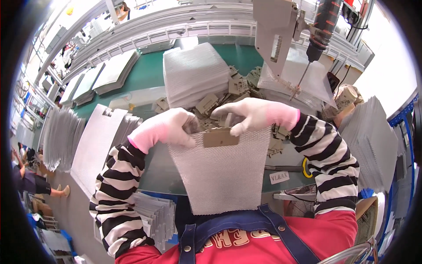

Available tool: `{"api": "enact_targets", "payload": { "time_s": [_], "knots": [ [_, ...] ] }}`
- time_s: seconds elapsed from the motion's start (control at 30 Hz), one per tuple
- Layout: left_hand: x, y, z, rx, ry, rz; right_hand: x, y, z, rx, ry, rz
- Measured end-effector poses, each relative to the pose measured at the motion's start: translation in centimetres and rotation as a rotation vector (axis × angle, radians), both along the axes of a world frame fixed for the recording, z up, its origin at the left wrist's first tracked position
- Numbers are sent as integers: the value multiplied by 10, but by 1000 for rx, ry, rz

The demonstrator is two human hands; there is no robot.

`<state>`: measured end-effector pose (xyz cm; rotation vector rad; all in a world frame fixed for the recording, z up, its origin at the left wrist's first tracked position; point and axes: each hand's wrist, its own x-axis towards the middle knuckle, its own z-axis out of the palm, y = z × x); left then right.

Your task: Assembling mesh air filters by attaching metal frames and plastic latches using an electric screwdriver and a hammer.

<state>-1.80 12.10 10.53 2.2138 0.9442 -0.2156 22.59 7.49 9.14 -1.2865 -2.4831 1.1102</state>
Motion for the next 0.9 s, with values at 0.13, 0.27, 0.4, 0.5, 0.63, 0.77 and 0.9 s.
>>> {"api": "enact_targets", "payload": {
  "time_s": [0.13, 0.27, 0.4, 0.5, 0.63, 0.77, 0.9],
  "knots": [
    [-9, -9, 13, -63, -33, 15, -26, 13, -8, -387, 109, 262],
    [-24, -15, 15, -62, -121, -16, -32, 12, 4, -344, 43, 330],
    [-75, -23, -33, -206, -584, 226, -37, 3, 26, 444, -338, 219],
    [-70, -49, -69, -217, -888, 632, -31, 46, 70, 1020, 76, -290],
    [-55, -68, -68, -171, -1057, 653, -5, 91, 141, 880, -590, -768],
    [-70, -87, -52, -198, -965, 698, 3, 115, 150, 615, -656, -518],
    [-72, -80, -61, -231, -999, 637, 18, 123, 140, 605, -519, -498]
  ]
}}
